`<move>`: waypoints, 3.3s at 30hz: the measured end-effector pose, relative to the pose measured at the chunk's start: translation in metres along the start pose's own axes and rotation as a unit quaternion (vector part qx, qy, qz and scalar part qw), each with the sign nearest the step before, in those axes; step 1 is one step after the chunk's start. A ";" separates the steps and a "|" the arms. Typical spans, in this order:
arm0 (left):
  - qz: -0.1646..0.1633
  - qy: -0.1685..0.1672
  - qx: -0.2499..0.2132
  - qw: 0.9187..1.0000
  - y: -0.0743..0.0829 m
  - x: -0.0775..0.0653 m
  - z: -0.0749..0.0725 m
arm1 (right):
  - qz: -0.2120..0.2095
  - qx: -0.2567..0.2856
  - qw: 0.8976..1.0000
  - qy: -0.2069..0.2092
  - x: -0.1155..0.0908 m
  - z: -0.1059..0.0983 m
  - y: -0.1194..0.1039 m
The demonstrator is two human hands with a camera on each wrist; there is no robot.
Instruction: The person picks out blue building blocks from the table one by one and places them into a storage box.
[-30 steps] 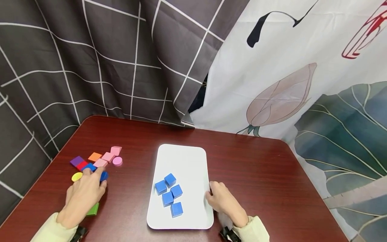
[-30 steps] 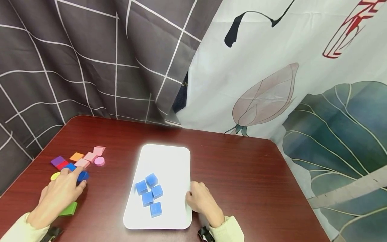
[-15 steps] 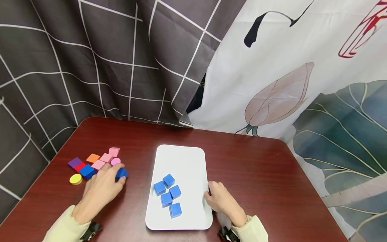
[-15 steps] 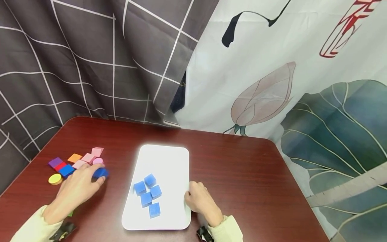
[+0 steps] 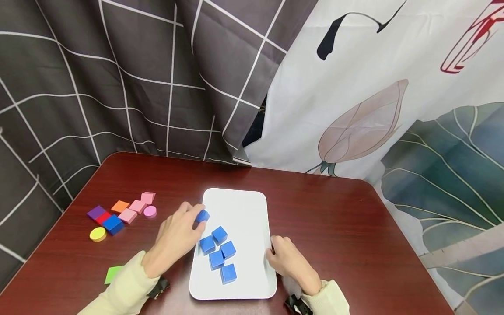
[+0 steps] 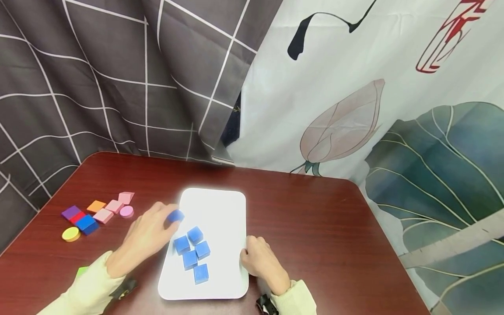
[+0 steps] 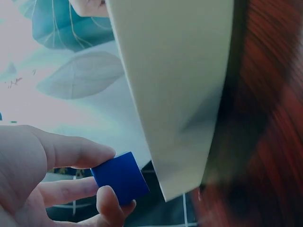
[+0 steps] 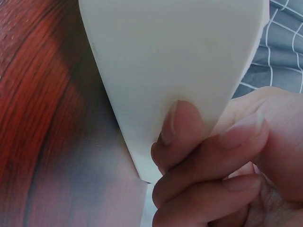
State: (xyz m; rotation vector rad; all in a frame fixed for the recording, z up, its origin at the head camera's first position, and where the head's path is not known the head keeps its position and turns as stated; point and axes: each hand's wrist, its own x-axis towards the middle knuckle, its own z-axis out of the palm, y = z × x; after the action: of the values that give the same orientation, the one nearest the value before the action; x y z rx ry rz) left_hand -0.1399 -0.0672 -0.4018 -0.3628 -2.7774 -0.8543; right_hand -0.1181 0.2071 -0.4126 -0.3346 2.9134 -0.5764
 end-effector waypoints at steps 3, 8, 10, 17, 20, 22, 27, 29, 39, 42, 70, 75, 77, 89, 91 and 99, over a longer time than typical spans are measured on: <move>0.007 -0.017 -0.001 1.000 0.005 0.003 0.006 | -0.001 -0.001 1.000 0.004 0.000 -0.001 0.000; 0.010 -0.054 0.003 0.998 0.008 0.006 0.014 | -0.006 0.001 1.000 0.000 0.000 0.000 0.001; 0.014 -0.068 0.005 0.998 0.008 0.006 0.016 | -0.007 0.003 1.000 -0.002 0.000 0.001 0.001; 0.030 -0.081 0.022 0.996 0.008 0.009 0.018 | -0.006 0.004 1.000 0.005 0.000 0.001 0.000; 0.027 -0.090 0.024 0.995 0.008 0.010 0.017 | -0.007 0.004 1.000 0.004 0.000 0.001 0.000; 0.024 -0.094 0.025 0.995 0.008 0.011 0.017 | -0.007 0.006 1.000 0.001 0.000 0.001 0.000; 0.029 -0.095 0.030 0.995 0.006 0.012 0.018 | -0.005 0.008 1.000 -0.001 0.000 0.001 -0.001; 0.031 -0.098 0.029 0.994 0.006 0.012 0.018 | -0.005 0.009 1.000 -0.002 0.000 0.001 -0.001; 0.028 -0.111 0.029 0.993 0.006 0.014 0.022 | -0.007 0.005 1.000 0.005 -0.001 0.001 0.000; 0.020 -0.110 0.022 0.993 0.005 0.012 0.023 | -0.009 0.005 1.000 0.005 -0.001 0.001 0.000; -0.106 -0.005 0.080 0.991 -0.094 -0.031 -0.050 | -0.015 0.004 1.000 0.018 0.000 0.002 0.000; -0.146 0.012 0.083 0.986 -0.111 -0.040 -0.059 | -0.013 0.006 1.000 0.013 0.000 0.002 0.000; -0.158 0.005 0.080 0.984 -0.115 -0.042 -0.061 | -0.011 0.007 1.000 0.010 0.000 0.002 0.000; -0.167 -0.018 0.069 0.983 -0.122 -0.046 -0.064 | -0.015 0.012 1.000 0.010 0.001 0.002 0.001; -0.164 -0.020 0.067 0.984 -0.122 -0.047 -0.064 | -0.015 0.012 1.000 0.009 0.001 0.002 0.001; -0.141 -0.028 0.053 0.988 -0.113 -0.043 -0.060 | -0.009 0.017 1.000 0.006 0.000 0.002 0.001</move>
State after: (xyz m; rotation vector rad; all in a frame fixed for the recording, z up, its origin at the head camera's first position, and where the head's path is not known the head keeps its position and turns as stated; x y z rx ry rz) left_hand -0.1250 -0.1997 -0.4238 0.0257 -2.9577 -0.7585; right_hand -0.1180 0.2079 -0.4146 -0.3539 2.9102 -0.6329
